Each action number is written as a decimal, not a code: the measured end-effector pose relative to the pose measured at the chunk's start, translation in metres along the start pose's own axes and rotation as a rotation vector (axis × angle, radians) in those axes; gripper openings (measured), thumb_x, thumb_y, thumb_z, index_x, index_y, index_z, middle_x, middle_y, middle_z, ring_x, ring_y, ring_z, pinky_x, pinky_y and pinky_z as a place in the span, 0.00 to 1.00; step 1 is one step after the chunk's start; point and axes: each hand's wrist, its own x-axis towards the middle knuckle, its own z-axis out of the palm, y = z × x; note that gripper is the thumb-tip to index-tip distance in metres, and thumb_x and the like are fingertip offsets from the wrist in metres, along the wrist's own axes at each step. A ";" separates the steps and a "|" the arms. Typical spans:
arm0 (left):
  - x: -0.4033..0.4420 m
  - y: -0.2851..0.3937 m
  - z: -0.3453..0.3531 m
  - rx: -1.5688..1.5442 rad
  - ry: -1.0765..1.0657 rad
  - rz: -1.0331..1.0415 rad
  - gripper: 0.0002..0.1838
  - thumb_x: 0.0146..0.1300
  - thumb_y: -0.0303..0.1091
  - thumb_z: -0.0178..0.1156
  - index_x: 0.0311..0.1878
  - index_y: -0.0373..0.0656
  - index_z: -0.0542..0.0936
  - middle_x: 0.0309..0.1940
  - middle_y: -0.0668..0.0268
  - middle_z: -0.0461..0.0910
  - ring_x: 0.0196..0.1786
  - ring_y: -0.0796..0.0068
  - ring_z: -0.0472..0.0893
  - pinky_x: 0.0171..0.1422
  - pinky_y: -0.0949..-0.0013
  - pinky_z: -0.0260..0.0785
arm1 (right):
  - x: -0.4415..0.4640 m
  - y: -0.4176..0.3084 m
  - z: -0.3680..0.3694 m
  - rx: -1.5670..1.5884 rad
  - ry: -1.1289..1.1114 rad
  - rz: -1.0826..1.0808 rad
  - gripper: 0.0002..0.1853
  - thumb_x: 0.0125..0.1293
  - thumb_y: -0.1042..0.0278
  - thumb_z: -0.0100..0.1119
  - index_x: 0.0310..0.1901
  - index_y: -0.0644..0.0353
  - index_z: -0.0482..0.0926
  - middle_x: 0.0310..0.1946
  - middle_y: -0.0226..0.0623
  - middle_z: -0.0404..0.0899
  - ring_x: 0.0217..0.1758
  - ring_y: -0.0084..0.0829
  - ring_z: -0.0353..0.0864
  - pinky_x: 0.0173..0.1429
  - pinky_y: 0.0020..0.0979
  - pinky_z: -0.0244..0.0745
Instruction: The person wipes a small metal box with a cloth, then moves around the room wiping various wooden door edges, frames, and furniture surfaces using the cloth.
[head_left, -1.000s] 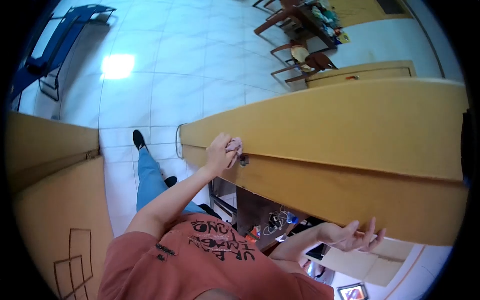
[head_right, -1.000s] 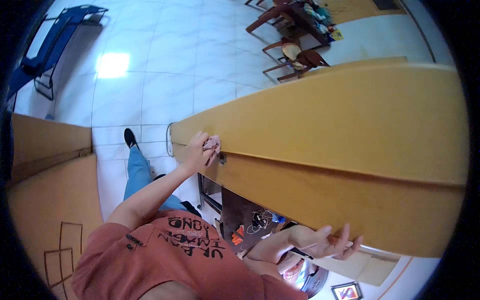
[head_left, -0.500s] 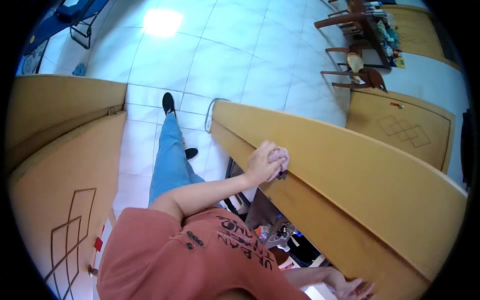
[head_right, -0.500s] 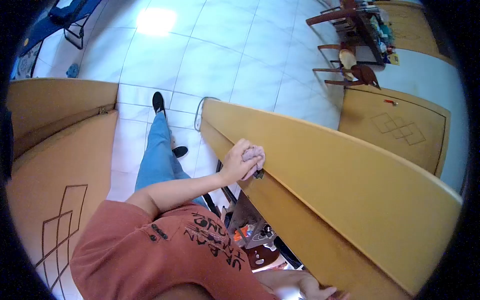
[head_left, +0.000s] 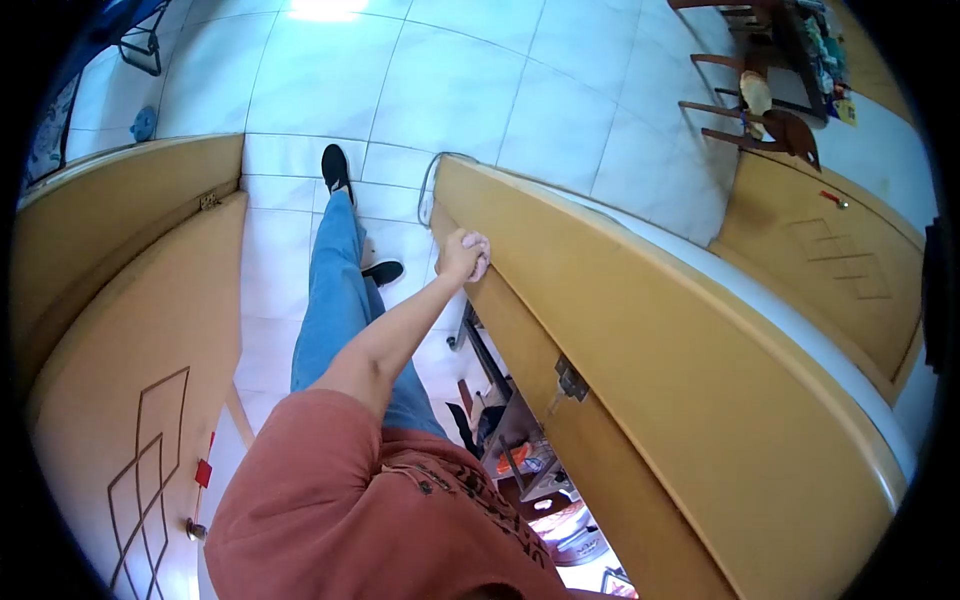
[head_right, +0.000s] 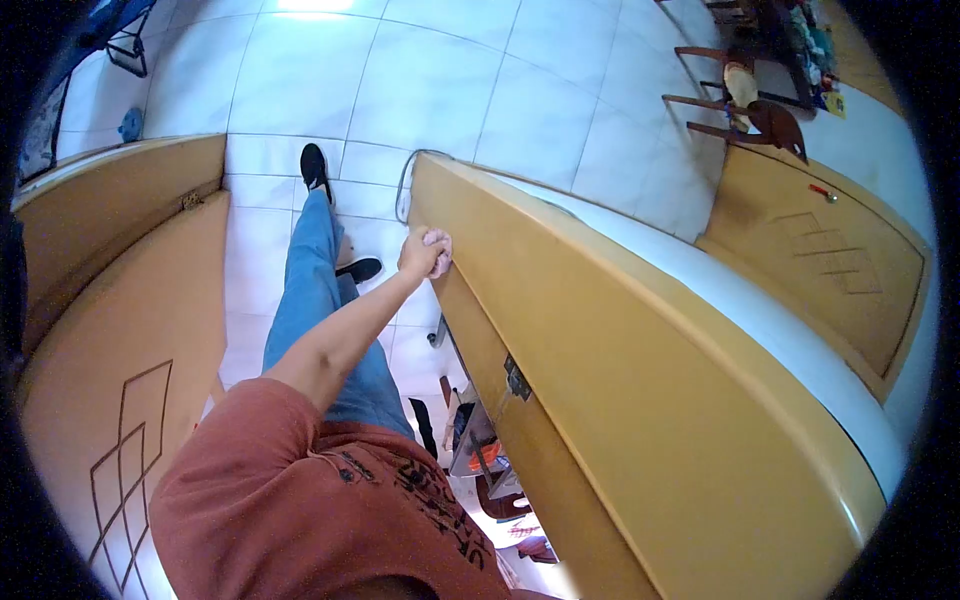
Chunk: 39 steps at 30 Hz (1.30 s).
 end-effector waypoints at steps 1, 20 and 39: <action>-0.008 0.008 0.001 0.015 -0.011 -0.039 0.05 0.63 0.20 0.61 0.39 0.41 0.77 0.26 0.58 0.80 0.16 0.71 0.76 0.14 0.70 0.62 | -0.003 0.001 0.000 -0.002 -0.008 0.005 0.13 0.58 0.62 0.65 0.37 0.65 0.84 0.54 0.49 0.78 0.74 0.44 0.55 0.68 0.47 0.60; -0.007 0.015 0.005 0.150 0.053 -0.074 0.12 0.59 0.34 0.70 0.41 0.40 0.80 0.33 0.59 0.85 0.38 0.60 0.85 0.47 0.59 0.77 | -0.018 -0.005 -0.010 -0.050 -0.058 0.006 0.13 0.58 0.62 0.64 0.36 0.64 0.84 0.51 0.49 0.79 0.71 0.44 0.58 0.67 0.47 0.61; 0.051 -0.078 -0.010 0.325 0.110 0.429 0.12 0.58 0.36 0.70 0.39 0.40 0.80 0.31 0.59 0.86 0.33 0.63 0.86 0.36 0.60 0.76 | -0.033 0.003 -0.005 -0.065 -0.123 0.033 0.12 0.59 0.62 0.64 0.35 0.64 0.84 0.49 0.48 0.80 0.69 0.44 0.62 0.66 0.47 0.62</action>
